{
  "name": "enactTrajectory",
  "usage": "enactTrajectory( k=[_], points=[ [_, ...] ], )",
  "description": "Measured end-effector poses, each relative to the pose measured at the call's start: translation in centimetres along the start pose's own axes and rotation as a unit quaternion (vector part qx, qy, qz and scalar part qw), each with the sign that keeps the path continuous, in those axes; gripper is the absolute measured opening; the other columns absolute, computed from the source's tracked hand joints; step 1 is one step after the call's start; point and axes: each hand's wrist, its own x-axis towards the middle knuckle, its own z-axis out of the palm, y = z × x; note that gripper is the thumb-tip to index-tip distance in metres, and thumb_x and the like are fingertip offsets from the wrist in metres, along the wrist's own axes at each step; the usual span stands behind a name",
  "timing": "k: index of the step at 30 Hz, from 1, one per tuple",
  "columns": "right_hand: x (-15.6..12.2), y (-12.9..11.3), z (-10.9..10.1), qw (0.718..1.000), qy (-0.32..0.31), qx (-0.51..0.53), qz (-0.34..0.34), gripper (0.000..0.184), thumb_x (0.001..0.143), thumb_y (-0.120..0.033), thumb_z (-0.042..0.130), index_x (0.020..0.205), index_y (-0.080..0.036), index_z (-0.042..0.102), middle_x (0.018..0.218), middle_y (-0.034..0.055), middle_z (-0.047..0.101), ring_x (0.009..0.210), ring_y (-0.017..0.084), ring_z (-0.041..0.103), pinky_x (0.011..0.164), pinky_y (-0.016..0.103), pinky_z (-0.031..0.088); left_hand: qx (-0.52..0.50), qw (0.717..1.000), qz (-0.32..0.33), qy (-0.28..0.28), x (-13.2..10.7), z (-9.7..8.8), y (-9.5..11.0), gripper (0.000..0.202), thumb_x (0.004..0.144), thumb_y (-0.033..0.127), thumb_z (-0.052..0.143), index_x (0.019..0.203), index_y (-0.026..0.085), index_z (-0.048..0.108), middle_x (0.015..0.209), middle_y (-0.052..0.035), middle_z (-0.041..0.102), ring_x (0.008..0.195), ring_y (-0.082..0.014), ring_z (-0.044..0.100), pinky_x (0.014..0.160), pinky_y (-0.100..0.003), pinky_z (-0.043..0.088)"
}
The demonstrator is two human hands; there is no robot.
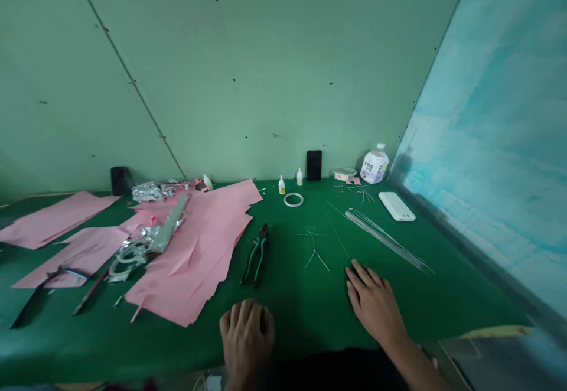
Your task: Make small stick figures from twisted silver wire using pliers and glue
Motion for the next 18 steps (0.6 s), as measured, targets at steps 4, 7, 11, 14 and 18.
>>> enactTrajectory(
  k=[4,7,11,14,18],
  points=[
    [0.0,0.1,0.1,1.000,-0.017,-0.004,0.001,0.048,0.099,-0.034,0.029,0.131,-0.015,0.060,0.140,0.0095,0.055,0.127,0.031,0.054,0.097,0.050,0.049,0.009,1.000,0.005,-0.014,-0.3,-0.1,-0.1,0.027,0.086,0.018,0.053,0.060,0.021,0.051,0.058,-0.0016,0.053,0.065,-0.0207,0.052,0.070,-0.038,0.033],
    [0.0,0.0,-0.1,0.999,-0.028,-0.013,0.013,0.051,0.099,-0.034,0.029,0.132,-0.009,0.059,0.141,0.0126,0.053,0.127,0.032,0.053,0.098,0.049,0.048,0.010,1.000,0.025,-0.007,-0.3,-0.2,-0.1,0.031,0.086,0.016,0.054,0.056,0.021,0.047,0.054,-0.0005,0.051,0.059,-0.0189,0.051,0.066,-0.037,0.031],
    [0.1,-0.2,-0.8,0.998,-0.055,-0.018,0.036,0.054,0.099,-0.035,0.027,0.134,-0.007,0.056,0.143,0.0136,0.051,0.131,0.031,0.050,0.100,0.048,0.046,0.006,0.999,0.047,0.015,-0.4,0.0,-0.2,0.034,0.085,0.016,0.056,0.054,0.021,0.044,0.050,0.0009,0.049,0.053,-0.0163,0.050,0.062,-0.035,0.031],
    [0.1,-0.4,-1.3,0.994,-0.081,-0.030,0.068,0.058,0.098,-0.038,0.025,0.136,-0.005,0.054,0.147,0.0144,0.047,0.134,0.032,0.046,0.101,0.049,0.043,0.002,0.997,0.062,0.034,-0.5,0.1,-0.2,0.034,0.084,0.016,0.057,0.054,0.020,0.044,0.049,0.0016,0.047,0.051,-0.0154,0.048,0.060,-0.035,0.031],
    [0.2,-0.7,-1.7,0.987,-0.106,-0.040,0.114,0.063,0.097,-0.041,0.024,0.139,0.000,0.048,0.150,0.0176,0.041,0.138,0.034,0.040,0.105,0.051,0.038,0.004,0.996,0.075,0.043,-0.6,0.1,-0.3,0.033,0.084,0.016,0.058,0.054,0.021,0.044,0.050,0.0016,0.046,0.052,-0.0159,0.047,0.060,-0.035,0.031]
  ],
)
